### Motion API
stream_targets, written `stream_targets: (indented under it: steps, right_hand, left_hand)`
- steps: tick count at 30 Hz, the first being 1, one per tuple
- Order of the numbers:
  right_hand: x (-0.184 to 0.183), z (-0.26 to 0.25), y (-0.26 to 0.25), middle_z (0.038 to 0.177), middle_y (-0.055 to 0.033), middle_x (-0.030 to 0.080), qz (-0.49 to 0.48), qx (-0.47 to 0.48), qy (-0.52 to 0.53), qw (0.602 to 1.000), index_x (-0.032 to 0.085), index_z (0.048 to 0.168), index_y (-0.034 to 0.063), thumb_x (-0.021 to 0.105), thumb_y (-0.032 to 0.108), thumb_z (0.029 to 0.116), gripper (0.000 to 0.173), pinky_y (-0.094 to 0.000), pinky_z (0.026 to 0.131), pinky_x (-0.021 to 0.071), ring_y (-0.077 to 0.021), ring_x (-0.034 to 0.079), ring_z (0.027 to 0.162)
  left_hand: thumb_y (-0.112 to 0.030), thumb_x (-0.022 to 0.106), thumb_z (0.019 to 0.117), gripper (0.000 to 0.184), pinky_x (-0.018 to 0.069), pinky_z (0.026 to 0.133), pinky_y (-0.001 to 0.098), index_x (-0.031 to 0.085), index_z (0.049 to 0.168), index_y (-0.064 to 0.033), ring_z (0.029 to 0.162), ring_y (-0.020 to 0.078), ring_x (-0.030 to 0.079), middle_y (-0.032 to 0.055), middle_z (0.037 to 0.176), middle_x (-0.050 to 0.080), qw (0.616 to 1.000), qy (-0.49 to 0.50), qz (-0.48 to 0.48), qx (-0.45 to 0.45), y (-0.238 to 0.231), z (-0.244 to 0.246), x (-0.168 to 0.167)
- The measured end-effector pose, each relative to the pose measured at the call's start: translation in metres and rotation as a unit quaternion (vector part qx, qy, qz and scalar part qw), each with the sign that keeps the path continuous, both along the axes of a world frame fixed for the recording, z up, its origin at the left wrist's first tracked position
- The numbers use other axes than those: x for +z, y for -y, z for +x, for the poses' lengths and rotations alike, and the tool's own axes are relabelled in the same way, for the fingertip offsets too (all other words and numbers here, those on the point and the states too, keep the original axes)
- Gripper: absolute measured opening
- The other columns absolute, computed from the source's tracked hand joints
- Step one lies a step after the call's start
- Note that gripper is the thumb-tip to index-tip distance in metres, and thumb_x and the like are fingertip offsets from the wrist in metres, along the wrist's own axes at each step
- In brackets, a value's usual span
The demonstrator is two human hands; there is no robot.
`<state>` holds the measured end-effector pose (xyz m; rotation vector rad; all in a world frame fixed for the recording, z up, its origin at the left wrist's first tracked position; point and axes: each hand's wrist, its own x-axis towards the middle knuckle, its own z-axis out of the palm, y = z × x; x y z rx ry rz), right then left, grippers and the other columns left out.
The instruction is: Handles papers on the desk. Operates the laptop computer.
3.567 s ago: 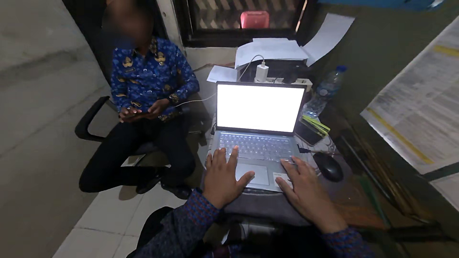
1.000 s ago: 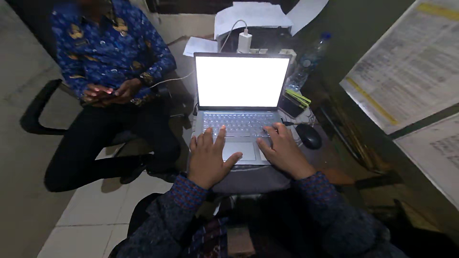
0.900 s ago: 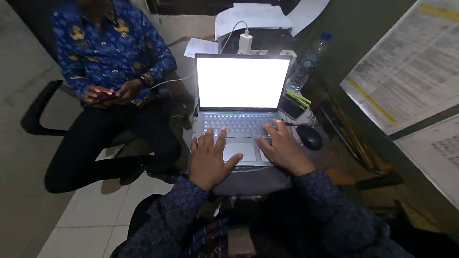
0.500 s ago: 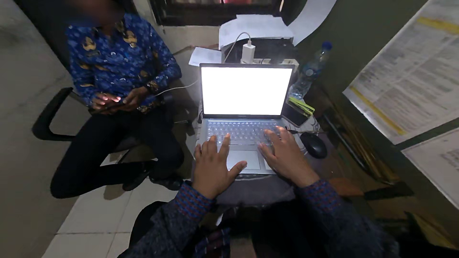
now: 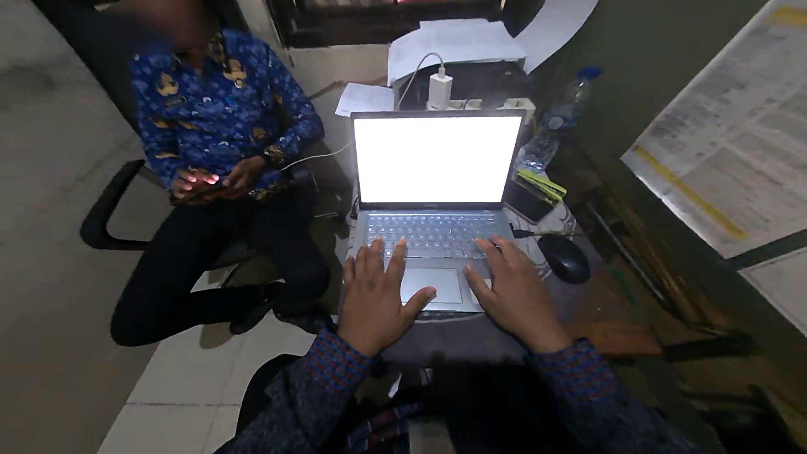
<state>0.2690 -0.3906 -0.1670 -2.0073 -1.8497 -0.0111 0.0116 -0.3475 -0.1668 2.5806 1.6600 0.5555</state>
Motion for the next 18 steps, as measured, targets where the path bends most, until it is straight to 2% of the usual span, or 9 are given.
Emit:
stream_targets:
  steps: [18]
  right_hand:
    - [-0.0041, 0.0023, 0.0003, 0.147, -0.0149, 0.056, 0.025, 0.007, -0.007, 1.000, 0.061, 0.142, 0.0185, 0.038, 0.067, 0.0983, 0.069, -0.0514, 0.115, 0.0406, -0.0312, 0.050, 0.139]
  left_hand:
    - [-0.093, 0.026, 0.0838, 0.100, 0.0315, 0.115, 0.0657, 0.042, 0.158, -0.0277, 0.144, 0.0401, 0.042, 0.0192, 0.157, 0.043, 1.000, -0.015, 0.006, 0.004, 0.0009, 0.0018, 0.0005]
